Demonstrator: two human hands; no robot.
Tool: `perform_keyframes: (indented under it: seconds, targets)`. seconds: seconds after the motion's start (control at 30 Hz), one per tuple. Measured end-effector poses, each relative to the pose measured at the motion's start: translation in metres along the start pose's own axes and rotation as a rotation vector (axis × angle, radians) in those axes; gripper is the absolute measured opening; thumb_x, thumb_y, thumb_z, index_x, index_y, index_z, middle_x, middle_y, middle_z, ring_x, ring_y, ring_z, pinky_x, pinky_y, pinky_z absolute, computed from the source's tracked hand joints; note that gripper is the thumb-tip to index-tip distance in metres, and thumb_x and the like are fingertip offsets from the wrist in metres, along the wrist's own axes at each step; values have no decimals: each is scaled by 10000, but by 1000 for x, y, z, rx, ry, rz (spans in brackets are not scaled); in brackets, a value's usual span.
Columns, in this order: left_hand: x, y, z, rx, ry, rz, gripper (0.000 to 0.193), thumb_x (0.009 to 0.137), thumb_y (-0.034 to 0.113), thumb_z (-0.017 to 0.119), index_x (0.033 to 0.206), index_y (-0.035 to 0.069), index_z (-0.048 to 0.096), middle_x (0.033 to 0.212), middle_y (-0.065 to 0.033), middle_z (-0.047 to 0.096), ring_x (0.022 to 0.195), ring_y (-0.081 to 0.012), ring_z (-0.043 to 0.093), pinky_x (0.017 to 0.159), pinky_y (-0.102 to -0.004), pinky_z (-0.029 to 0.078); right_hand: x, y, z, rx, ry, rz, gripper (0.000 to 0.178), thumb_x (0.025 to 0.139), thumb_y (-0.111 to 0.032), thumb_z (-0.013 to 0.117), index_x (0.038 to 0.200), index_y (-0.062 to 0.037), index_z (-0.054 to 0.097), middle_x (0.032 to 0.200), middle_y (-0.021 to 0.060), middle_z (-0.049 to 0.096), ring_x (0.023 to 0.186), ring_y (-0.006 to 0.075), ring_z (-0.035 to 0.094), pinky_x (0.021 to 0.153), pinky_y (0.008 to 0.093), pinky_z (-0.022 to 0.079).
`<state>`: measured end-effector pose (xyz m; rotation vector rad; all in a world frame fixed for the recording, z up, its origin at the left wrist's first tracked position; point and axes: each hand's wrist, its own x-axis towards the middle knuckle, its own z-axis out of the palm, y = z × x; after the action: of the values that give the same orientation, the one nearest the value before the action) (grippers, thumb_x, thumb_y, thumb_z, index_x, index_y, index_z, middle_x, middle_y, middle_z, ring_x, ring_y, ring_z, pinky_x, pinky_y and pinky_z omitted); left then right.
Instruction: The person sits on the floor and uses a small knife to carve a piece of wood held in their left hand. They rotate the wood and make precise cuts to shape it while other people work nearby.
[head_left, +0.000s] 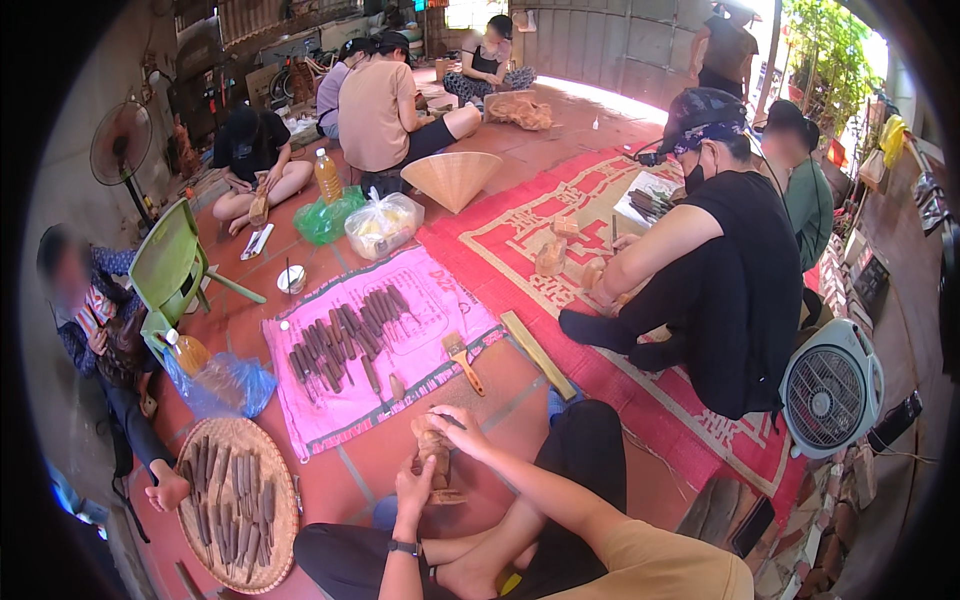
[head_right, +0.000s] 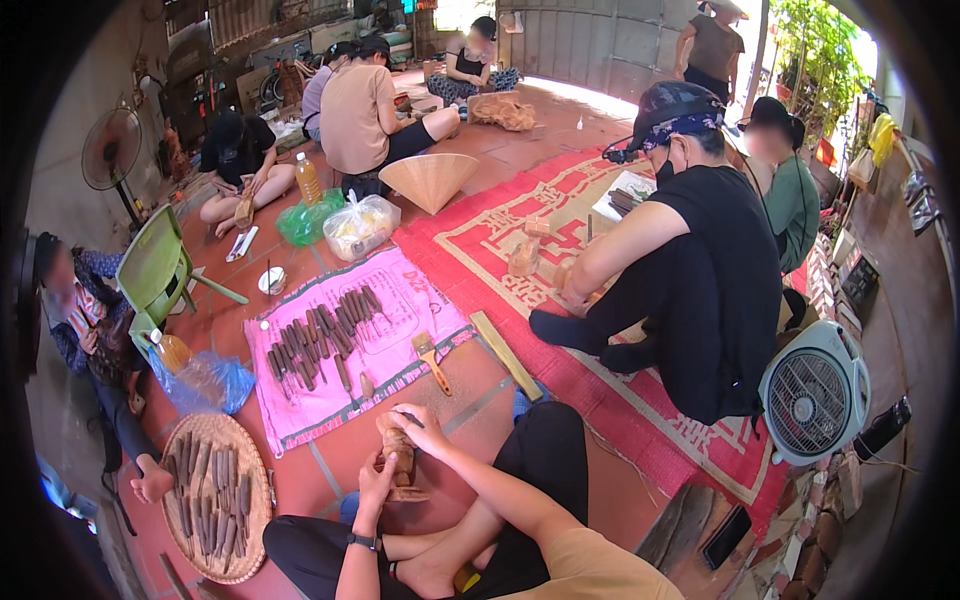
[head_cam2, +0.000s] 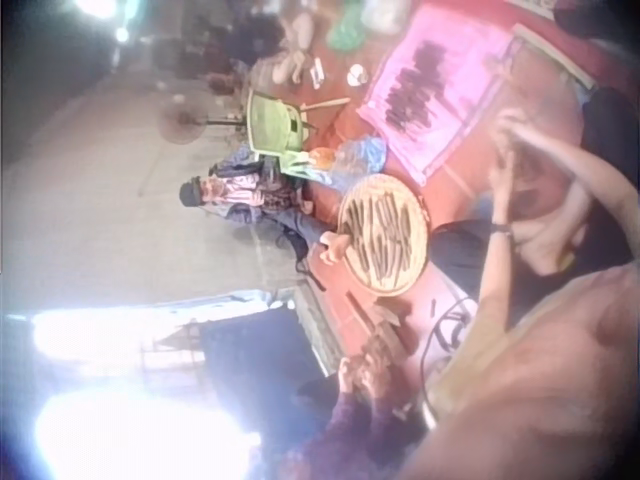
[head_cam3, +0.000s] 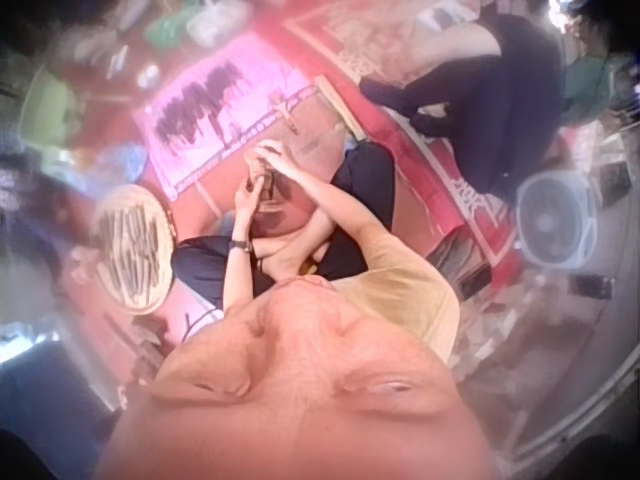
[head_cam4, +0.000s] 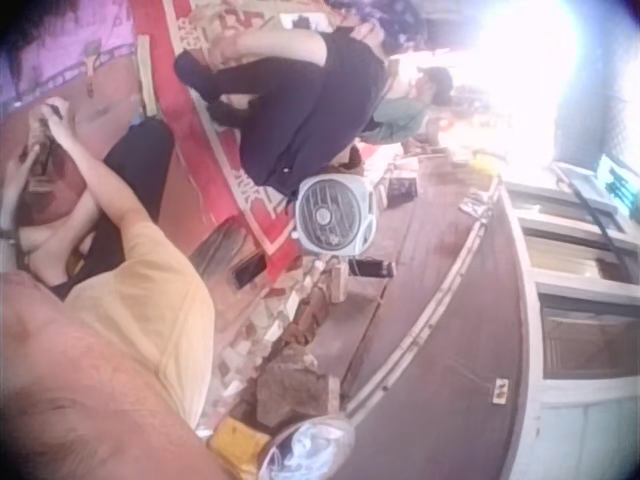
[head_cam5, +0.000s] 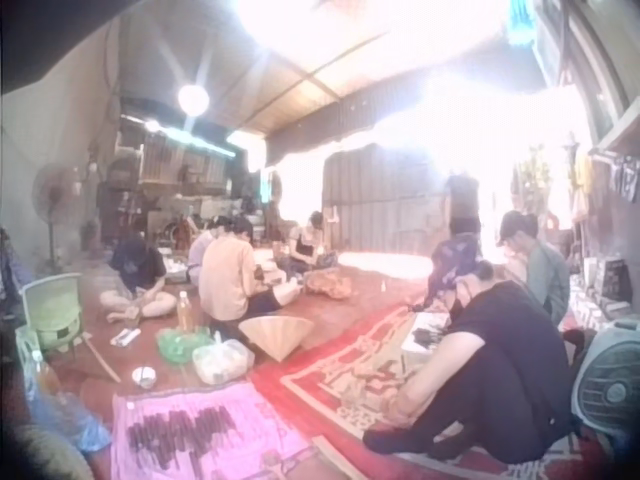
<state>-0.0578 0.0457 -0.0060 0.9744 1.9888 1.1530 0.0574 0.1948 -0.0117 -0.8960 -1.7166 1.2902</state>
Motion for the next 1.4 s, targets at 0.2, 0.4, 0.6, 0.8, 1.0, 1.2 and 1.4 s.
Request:
perform_keyframes:
  seconds: [0.2,0.4,0.6,0.8,1.0,1.2,1.4]
  targets:
    - [8,-17,11,86,-19,41,490,862,329,748,1172,-41,663,957,-182,728,879,-249,707,775,-376,549,1,-4,-6,2,-3,-17,284,958,-226,644,1102,13,699,1037,116,731,969,176,682,852,323,519]
    - [16,-14,8,211,-34,-104,501,853,432,729,1053,-27,716,912,-214,728,878,-286,720,779,-396,544,0,2,5,70,6,-3,262,962,-199,650,1112,13,689,1050,87,720,973,160,661,857,311,517]
    - [3,23,10,230,34,18,647,842,484,718,1287,25,620,1093,-246,700,1040,-392,672,910,-461,519,-1,13,-5,231,-13,77,204,957,-146,647,1082,8,699,987,41,698,919,112,632,820,265,523]
    - [1,3,-5,235,-18,15,602,845,423,709,1344,103,601,1077,-246,700,1026,-409,673,893,-479,529,-1,-5,4,210,-64,105,170,949,-118,647,1048,5,710,968,27,695,897,100,627,797,245,507]
    - [3,2,6,174,-68,-70,628,832,553,673,1165,21,685,991,-271,706,982,-418,681,877,-482,527,2,-5,3,159,-35,76,212,962,-135,631,1059,44,687,979,56,702,922,119,625,841,275,499]
    - [-1,11,-6,101,-281,-219,645,815,609,669,1093,28,715,921,-188,743,910,-345,722,857,-420,547,6,3,6,207,-93,118,150,946,-97,642,1014,31,683,943,19,669,897,102,600,828,261,483]
    - [-11,23,-10,87,-388,-218,628,743,580,749,987,4,697,888,-159,746,882,-287,727,831,-382,554,6,2,5,268,-73,201,161,953,-108,644,1038,22,689,953,14,662,892,103,599,816,251,482]
